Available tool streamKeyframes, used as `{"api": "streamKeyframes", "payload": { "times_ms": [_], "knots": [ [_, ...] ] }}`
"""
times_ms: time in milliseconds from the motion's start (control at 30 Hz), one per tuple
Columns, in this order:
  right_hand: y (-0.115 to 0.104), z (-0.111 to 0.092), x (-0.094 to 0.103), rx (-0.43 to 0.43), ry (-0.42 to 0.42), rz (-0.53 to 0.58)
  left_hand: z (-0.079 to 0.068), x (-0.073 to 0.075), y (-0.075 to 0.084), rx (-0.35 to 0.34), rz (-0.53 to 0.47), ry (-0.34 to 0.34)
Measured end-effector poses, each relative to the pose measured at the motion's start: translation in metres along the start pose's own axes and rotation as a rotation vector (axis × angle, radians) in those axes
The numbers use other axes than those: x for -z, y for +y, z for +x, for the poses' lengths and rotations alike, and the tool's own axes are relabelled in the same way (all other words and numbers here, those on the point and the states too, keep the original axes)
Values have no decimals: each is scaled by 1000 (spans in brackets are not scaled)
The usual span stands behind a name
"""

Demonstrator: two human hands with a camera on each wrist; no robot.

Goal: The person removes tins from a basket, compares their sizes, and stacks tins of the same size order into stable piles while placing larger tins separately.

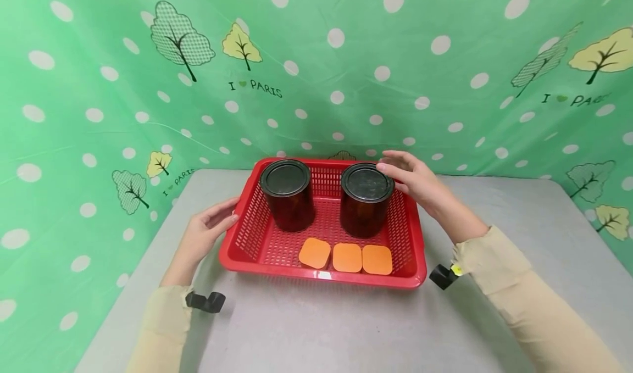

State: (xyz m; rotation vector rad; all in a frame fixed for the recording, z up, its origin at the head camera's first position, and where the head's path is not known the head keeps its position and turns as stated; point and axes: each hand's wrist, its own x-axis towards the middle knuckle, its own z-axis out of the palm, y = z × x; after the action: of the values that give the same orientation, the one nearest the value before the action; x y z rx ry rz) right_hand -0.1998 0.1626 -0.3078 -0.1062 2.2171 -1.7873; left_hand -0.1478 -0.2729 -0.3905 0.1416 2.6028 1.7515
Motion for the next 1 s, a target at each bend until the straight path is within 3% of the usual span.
{"api": "streamKeyframes", "payload": {
  "times_ms": [233, 1000],
  "knots": [
    [3, 2, -4, -23, -33, -88, 1, -1, -2, -7, -12, -13],
    [13, 4, 0, 16, -140, -260, 0, 0, -1, 15, -13, -21]
  ]
}}
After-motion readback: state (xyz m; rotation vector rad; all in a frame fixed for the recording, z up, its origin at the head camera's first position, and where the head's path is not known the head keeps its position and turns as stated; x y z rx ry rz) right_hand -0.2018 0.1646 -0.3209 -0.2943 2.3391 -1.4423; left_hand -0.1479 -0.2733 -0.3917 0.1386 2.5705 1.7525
